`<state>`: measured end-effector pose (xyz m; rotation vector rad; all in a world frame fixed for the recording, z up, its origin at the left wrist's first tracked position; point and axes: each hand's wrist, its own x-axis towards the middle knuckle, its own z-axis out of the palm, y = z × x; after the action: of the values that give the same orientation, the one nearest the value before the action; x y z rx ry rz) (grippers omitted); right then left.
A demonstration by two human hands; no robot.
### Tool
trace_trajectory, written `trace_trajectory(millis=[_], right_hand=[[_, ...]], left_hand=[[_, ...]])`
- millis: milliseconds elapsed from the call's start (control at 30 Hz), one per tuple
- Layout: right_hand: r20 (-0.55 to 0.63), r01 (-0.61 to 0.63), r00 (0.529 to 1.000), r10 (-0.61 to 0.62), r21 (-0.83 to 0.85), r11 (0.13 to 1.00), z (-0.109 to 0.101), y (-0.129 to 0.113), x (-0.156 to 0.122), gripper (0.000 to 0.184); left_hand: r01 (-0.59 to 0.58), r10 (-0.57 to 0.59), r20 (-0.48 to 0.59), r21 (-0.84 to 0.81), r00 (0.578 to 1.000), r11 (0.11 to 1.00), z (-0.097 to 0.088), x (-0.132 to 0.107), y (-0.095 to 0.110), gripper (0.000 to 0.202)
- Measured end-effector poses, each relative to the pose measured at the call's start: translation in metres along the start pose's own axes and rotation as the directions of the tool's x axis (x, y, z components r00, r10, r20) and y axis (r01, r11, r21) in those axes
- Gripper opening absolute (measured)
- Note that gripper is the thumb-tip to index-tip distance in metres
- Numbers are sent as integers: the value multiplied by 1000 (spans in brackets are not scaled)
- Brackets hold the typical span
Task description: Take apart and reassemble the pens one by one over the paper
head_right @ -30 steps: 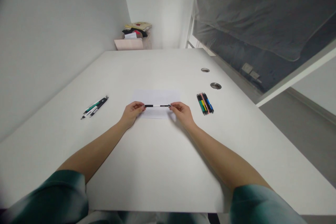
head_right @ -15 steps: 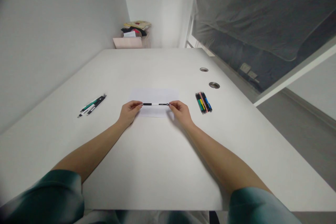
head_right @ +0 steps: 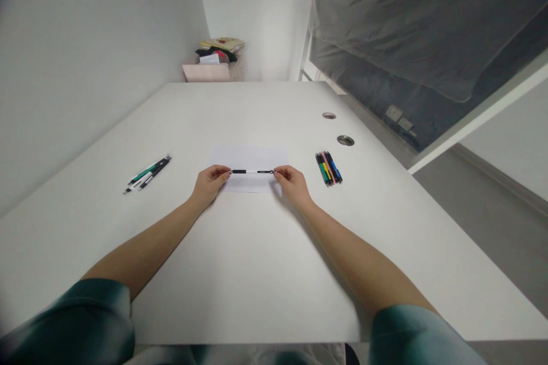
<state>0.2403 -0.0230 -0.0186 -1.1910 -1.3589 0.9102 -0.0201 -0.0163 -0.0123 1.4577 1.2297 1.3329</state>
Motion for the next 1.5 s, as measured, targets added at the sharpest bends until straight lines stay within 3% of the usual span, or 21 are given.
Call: trace_trajectory(millis=[1500], right_hand=[[6,-17,1000,17,-32,999,1,-9,-3,30]], left_hand=[[19,-19,-3,73,1000,997,-2,-1,7,28]])
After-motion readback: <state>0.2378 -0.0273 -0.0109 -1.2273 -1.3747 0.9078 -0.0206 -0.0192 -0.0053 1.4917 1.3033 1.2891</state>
